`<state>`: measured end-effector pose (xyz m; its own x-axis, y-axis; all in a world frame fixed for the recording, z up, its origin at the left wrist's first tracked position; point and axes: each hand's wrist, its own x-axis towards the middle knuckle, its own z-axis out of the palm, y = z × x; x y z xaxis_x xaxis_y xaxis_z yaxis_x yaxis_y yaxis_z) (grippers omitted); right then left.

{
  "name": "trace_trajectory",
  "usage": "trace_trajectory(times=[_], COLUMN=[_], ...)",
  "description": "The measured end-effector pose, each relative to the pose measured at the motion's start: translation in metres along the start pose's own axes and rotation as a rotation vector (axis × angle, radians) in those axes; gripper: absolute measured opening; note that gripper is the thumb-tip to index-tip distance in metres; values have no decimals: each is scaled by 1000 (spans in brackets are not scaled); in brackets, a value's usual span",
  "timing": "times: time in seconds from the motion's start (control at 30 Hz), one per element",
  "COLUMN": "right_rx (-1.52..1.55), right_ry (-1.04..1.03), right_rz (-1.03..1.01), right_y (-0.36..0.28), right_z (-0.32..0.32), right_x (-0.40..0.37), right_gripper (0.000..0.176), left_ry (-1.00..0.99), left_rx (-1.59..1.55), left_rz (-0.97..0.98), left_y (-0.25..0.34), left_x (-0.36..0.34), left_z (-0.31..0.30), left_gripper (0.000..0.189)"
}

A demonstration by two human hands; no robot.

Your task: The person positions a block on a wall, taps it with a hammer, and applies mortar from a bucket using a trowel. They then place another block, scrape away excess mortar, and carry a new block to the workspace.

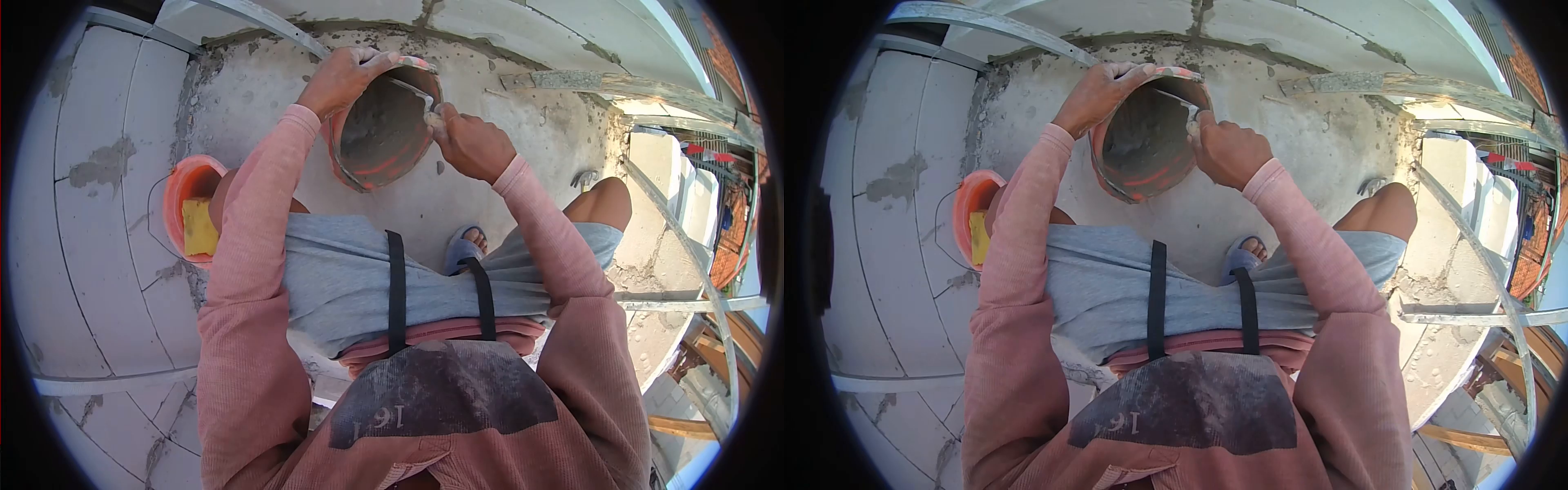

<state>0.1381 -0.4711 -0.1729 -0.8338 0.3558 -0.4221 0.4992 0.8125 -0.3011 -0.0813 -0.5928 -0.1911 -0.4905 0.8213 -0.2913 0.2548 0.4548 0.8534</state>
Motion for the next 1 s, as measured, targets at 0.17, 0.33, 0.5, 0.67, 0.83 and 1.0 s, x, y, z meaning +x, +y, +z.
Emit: trace_trajectory(times=[0.17,0.33,0.5,0.67,0.83,1.0], right_rx=[-261,-274,187,581,953,1394], right_ry=[3,-211,-423,-635,-782,-821], right_rz=[-76,-154,-188,2,106,134], right_y=[4,15,57,46,49,40], right_z=[0,12,50,49,82,99], right_x=[19,31,55,47,45,31], right_gripper=[32,36,45,58,58,46], left_ry=[-14,-69,-61,-85,-40,48], left_rx=[98,58,-37,-81,-159,-307], left_rz=[16,28,-10,-20,-80,-124], left_y=[6,15,10,5,5,-14], left_x=[1,-7,-10,-11,-16,-4], left_z=[16,17,9,0,-8,-21], left_gripper=[55,50,48,49,50,47])
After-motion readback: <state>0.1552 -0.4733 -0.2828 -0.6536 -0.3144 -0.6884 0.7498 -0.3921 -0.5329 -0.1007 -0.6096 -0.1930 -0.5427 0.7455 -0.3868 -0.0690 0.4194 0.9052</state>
